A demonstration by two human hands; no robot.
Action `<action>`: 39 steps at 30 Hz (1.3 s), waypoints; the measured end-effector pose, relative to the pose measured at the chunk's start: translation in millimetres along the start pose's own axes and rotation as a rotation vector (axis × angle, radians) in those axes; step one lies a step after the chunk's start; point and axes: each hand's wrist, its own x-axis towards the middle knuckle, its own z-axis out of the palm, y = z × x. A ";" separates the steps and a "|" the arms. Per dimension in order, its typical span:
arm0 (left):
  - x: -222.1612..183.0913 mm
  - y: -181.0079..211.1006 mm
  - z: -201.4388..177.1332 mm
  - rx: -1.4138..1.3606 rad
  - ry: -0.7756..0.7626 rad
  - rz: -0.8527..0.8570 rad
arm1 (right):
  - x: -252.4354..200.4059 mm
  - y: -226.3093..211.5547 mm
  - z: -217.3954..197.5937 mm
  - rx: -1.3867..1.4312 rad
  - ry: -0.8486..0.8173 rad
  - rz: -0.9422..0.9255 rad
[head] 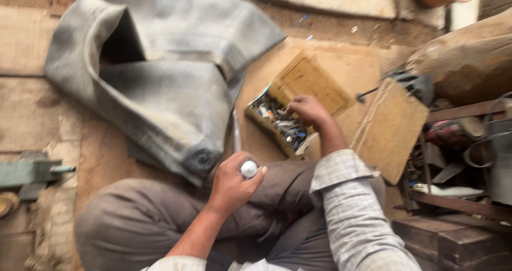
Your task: Patching a hole in a rubber inner tube by scraping the surface and applying a patch.
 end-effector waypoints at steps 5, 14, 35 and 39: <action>2.7 1.5 3.6 -0.006 0.008 -0.003 | 22.6 24.3 6.6 -0.119 0.074 -0.034; -6.6 -6.3 3.0 0.036 0.029 -0.050 | -1.8 35.0 18.4 -0.413 0.146 -0.118; -21.2 -13.5 3.0 -0.036 0.072 -0.041 | -94.6 8.0 -1.7 0.725 0.297 -0.525; -21.4 -18.8 4.8 -0.067 0.088 -0.012 | -85.7 8.1 -16.3 0.944 0.238 -0.474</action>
